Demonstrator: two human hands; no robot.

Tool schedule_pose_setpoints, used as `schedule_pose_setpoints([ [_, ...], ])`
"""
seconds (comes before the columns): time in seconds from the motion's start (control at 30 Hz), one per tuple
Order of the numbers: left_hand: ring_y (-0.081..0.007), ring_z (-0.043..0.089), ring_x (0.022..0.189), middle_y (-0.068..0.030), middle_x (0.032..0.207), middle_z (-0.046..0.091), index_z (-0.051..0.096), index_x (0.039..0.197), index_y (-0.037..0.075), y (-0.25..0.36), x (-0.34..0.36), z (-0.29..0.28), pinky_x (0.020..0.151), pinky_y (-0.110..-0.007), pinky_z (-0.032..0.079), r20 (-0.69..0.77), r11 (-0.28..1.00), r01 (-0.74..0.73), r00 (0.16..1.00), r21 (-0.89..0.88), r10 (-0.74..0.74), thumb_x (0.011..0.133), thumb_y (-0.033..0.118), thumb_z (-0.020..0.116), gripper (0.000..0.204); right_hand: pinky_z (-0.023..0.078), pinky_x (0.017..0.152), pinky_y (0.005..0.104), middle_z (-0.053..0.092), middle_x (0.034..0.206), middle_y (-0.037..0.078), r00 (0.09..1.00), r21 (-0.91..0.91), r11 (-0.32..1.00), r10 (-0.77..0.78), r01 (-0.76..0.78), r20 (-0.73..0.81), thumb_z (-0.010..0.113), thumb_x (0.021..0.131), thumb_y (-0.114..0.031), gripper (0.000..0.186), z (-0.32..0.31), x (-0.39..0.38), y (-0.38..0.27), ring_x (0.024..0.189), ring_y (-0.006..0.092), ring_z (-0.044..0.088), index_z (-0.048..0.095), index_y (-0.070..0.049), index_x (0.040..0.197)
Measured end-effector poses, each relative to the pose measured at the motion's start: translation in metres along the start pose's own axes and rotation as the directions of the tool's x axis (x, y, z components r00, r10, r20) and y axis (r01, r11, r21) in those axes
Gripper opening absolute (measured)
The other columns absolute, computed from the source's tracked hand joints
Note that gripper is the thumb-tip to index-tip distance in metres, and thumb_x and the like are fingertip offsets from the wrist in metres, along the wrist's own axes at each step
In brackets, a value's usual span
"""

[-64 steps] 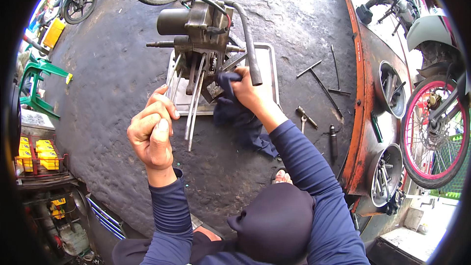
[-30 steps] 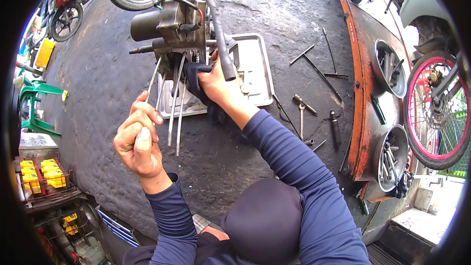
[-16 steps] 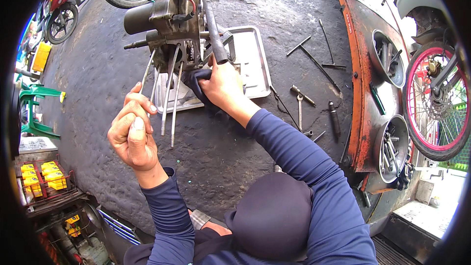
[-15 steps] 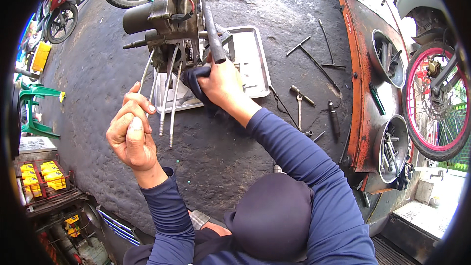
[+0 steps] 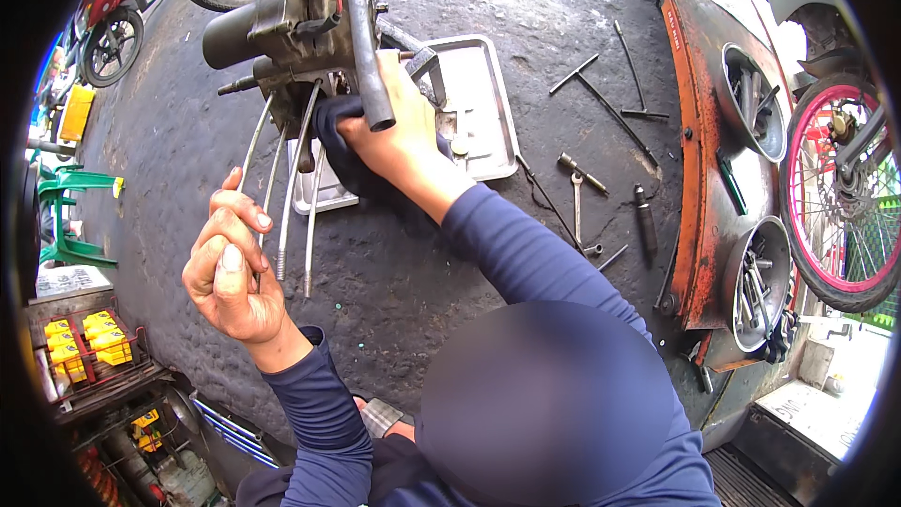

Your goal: Cleaning and measuring components of a disassembled motorcycle engine block.

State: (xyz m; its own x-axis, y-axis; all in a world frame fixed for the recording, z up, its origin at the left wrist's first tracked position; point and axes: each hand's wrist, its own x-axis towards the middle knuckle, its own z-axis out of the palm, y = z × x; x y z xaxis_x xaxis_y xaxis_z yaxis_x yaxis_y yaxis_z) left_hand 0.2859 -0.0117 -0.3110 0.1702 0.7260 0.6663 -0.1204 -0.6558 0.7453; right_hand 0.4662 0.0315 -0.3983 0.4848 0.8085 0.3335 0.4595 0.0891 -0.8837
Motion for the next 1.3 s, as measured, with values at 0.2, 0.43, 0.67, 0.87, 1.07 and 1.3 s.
schedule_pose_setpoints([
  [0.2, -0.0215, 0.057, 0.07, -0.004, 0.054, 0.047, 0.047, 0.052, 0.004, -0.002, -0.002, -0.003, 0.108, -0.054, 0.041, 0.02, 0.999, 0.025, 0.999, 0.038, -0.025, 0.069, 0.016, 0.054, 0.022, 0.05, 0.082, 0.0431, 0.058, 0.094, 0.02, 0.991, -0.18, 0.983, 0.059, -0.037, 0.117, 0.068, 0.069, 0.0, 0.044, -0.013, -0.028, 0.024, 0.091, 0.0406, 0.062, 0.047, -0.004, 0.107],
  [0.43, -0.0223, 0.057, 0.07, -0.0037, 0.053, 0.046, 0.046, 0.052, 0.004, 0.0, 0.001, -0.004, 0.108, -0.055, 0.04, 0.004, 0.999, 0.002, 1.0, 0.039, -0.002, 0.069, 0.015, 0.054, 0.021, 0.051, 0.083, 0.0457, 0.06, 0.092, 0.024, 0.999, 0.007, 1.0, -0.026, 0.026, 0.04, 0.065, 0.073, -0.001, 0.038, -0.007, -0.007, 0.001, 0.092, 0.0441, 0.063, 0.048, -0.002, 0.107],
  [0.67, -0.0408, 0.061, 0.108, -0.0194, 0.09, 0.064, 0.058, 0.085, 0.001, -0.016, -0.015, -0.001, 0.113, -0.059, 0.035, -0.08, 0.979, 0.003, 0.997, -0.204, -0.019, 0.089, 0.026, 0.048, 0.027, 0.053, 0.088, 0.0474, 0.065, 0.104, 0.027, 0.766, -0.589, 0.804, 0.329, 0.079, 0.552, 0.067, 0.075, -0.012, 0.028, -0.063, -0.064, 0.042, 0.099, 0.0419, 0.065, 0.067, 0.004, 0.098],
  [0.87, -0.0287, 0.06, 0.12, -0.015, 0.124, 0.064, 0.062, 0.119, 0.004, -0.085, -0.1, -0.026, 0.103, -0.043, 0.046, 0.021, 0.765, 0.644, 0.765, -0.004, -0.644, 0.093, 0.03, 0.058, 0.037, 0.051, 0.081, 0.0458, 0.063, 0.093, 0.022, 0.871, -0.13, 0.961, -0.158, 0.244, 0.466, 0.064, 0.075, -0.003, 0.018, -0.107, -0.04, -0.027, 0.091, 0.0417, 0.063, 0.065, 0.001, 0.092],
  [1.07, -0.0372, 0.067, 0.102, -0.016, 0.108, 0.07, 0.067, 0.105, -0.002, -0.033, -0.084, 0.057, 0.097, -0.048, 0.05, 0.372, 0.982, 0.077, 0.918, 0.174, -0.138, 0.076, -0.005, 0.067, 0.03, 0.05, 0.068, 0.0477, 0.062, 0.08, 0.017, 0.729, -0.63, 0.62, 0.132, 0.468, 0.672, 0.072, 0.071, -0.007, 0.024, -0.15, -0.038, -0.098, 0.079, 0.0395, 0.066, 0.057, -0.003, 0.09],
  [1.3, -0.0275, 0.072, 0.084, -0.019, 0.094, 0.072, 0.062, 0.104, -0.004, 0.027, -0.083, 0.038, 0.078, -0.04, 0.057, 0.55, 0.709, 0.565, 0.781, -0.421, -0.296, 0.096, -0.004, 0.051, 0.014, 0.051, 0.064, 0.0423, 0.062, 0.082, 0.009, 0.404, -0.492, 0.845, 0.383, 0.208, 0.831, 0.085, 0.068, -0.015, 0.029, -0.285, -0.039, -0.173, 0.07, 0.0338, 0.065, 0.066, -0.007, 0.089],
])
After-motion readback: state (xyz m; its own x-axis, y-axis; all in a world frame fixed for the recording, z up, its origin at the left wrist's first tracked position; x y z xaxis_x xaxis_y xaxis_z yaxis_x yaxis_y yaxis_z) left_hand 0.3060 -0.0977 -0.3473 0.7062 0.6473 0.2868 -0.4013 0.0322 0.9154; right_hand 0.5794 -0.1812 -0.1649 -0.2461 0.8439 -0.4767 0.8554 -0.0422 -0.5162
